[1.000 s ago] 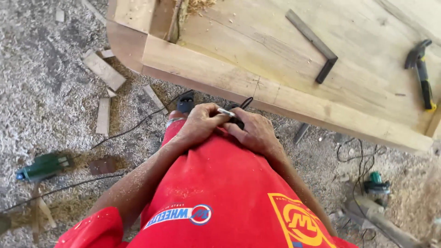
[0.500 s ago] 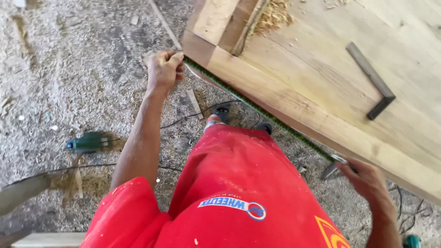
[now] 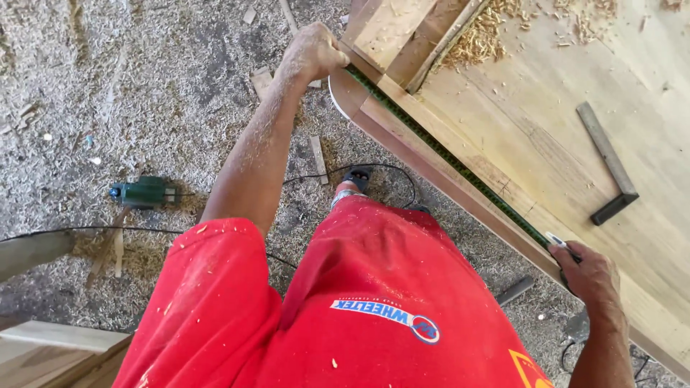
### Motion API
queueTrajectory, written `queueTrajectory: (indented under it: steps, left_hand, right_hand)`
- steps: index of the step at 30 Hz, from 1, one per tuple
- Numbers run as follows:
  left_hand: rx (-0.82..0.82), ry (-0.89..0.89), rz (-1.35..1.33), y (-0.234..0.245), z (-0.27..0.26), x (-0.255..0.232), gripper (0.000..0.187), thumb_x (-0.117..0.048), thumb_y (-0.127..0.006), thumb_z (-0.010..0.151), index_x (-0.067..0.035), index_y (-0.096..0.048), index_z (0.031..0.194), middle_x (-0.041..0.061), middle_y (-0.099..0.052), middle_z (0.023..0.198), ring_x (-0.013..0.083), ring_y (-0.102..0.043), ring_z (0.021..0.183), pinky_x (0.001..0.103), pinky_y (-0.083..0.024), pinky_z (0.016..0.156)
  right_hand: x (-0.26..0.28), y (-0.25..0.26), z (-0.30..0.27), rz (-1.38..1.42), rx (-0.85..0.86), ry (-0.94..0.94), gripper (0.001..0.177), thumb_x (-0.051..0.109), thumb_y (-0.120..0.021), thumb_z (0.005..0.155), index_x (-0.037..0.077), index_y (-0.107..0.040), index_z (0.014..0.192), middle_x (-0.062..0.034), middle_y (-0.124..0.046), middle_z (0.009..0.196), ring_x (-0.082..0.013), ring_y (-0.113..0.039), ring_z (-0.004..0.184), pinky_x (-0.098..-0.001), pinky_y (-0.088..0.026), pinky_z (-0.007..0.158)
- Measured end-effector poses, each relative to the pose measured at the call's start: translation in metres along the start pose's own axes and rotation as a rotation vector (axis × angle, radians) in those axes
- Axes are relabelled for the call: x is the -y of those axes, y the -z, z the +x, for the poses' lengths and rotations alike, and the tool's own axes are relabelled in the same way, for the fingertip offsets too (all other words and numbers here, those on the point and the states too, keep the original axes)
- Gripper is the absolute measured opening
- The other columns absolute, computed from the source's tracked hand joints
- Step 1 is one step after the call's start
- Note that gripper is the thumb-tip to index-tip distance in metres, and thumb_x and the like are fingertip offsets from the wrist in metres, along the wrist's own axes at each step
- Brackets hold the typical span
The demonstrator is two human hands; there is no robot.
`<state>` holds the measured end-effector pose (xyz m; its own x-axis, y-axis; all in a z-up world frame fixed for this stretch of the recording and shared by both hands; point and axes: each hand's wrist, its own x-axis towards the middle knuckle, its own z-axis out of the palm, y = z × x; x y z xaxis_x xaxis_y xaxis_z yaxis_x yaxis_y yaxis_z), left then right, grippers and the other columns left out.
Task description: Measuring and marking a wooden structure using a tape measure and a square tool.
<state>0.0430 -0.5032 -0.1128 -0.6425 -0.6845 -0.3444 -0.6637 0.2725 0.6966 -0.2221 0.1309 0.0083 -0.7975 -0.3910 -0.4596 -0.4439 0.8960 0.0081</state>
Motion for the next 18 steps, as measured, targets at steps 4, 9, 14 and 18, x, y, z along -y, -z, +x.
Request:
queueTrajectory:
  steps: [4, 9, 14, 18]
  left_hand:
    - [-0.017, -0.024, 0.041, -0.033, 0.041, 0.032, 0.021, -0.027, -0.085, 0.08, -0.009, -0.082, 0.089, 0.007, -0.072, 0.069, 0.015, -0.065, 0.054, 0.036, -0.053, 0.05]
    - [0.011, -0.001, -0.098, -0.032, 0.037, 0.033, 0.016, -0.021, -0.084, 0.08, -0.007, -0.079, 0.085, 0.006, -0.07, 0.064, 0.0144, -0.065, 0.049, 0.034, -0.055, 0.044]
    - [-0.001, -0.008, -0.068, -0.045, 0.045, 0.045, 0.016, -0.026, -0.081, 0.084, -0.011, -0.078, 0.082, 0.004, -0.067, 0.059, 0.0111, -0.059, 0.045, 0.03, -0.048, 0.039]
    - [-0.032, -0.044, -0.014, -0.04, 0.034, 0.035, 0.022, -0.029, -0.078, 0.089, -0.008, -0.078, 0.081, 0.005, -0.066, 0.061, 0.0113, -0.056, 0.046, 0.032, -0.047, 0.04]
  right_hand:
    - [0.017, 0.01, 0.001, -0.007, 0.019, -0.052, 0.049, 0.056, -0.067, 0.097, 0.016, -0.078, 0.121, -0.0191, -0.073, 0.082, -0.0351, -0.073, 0.076, -0.0479, -0.055, 0.074]
    - [0.009, 0.008, 0.008, -0.028, 0.016, -0.058, 0.049, 0.057, -0.067, 0.098, 0.015, -0.079, 0.119, -0.017, -0.072, 0.078, -0.0326, -0.07, 0.074, -0.0472, -0.054, 0.071]
    - [0.012, 0.008, 0.01, -0.026, 0.029, -0.092, 0.05, 0.059, -0.068, 0.096, 0.016, -0.079, 0.121, -0.016, -0.075, 0.079, -0.0308, -0.071, 0.073, -0.0466, -0.053, 0.069]
    - [0.017, 0.009, 0.007, -0.018, 0.052, -0.128, 0.052, 0.059, -0.068, 0.095, 0.017, -0.079, 0.123, -0.0148, -0.074, 0.082, -0.03, -0.072, 0.072, -0.0468, -0.054, 0.069]
